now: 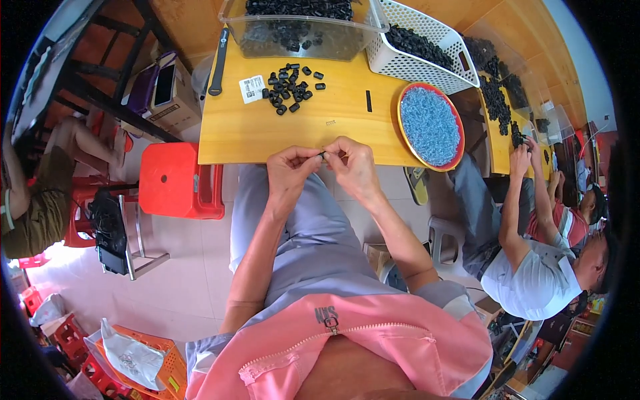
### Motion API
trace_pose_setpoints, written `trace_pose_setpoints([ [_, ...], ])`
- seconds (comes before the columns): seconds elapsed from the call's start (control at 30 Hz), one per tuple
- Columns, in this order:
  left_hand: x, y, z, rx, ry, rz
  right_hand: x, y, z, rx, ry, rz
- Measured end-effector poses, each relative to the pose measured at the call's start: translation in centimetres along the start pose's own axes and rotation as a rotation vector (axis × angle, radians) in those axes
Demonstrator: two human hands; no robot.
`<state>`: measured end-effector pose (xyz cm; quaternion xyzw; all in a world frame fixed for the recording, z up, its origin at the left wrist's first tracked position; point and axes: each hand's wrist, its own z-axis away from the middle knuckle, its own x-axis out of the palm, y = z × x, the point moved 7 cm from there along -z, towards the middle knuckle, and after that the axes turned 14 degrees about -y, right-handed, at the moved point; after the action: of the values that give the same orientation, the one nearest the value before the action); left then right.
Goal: The person assembles small plastic components by hand, repeatedly inserting pins into black connector pieces and placing them on the table.
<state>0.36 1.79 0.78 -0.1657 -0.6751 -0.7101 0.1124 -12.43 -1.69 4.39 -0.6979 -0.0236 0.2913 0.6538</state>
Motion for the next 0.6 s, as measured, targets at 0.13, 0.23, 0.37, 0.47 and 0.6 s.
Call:
trace_pose_setpoints([
  [0.13,0.1,0.0,-0.2,0.01,0.041,-0.047,-0.2,-0.2,-0.4,-0.014,-0.01,0.02],
  [0.23,0.1,-0.4,-0.3,0.037,0.071,-0.111,-0.3,-0.6,-0.5,-0.027,0.002,0.092],
  [0.37,0.5,0.1,-0.7,0.114,0.108,-0.207,-0.3,-1.0,-0.3,-0.062,0.044,0.181],
  [0.47,0.1,-0.9,-0.7,0.128,0.165,-0.074,0.2,-1.8,0.2,-0.129,0.084,0.25],
  [0.6,0.5,-0.5,-0.5,0.088,0.194,-0.036,0.7,-2.2,0.7,-0.186,0.131,0.209],
])
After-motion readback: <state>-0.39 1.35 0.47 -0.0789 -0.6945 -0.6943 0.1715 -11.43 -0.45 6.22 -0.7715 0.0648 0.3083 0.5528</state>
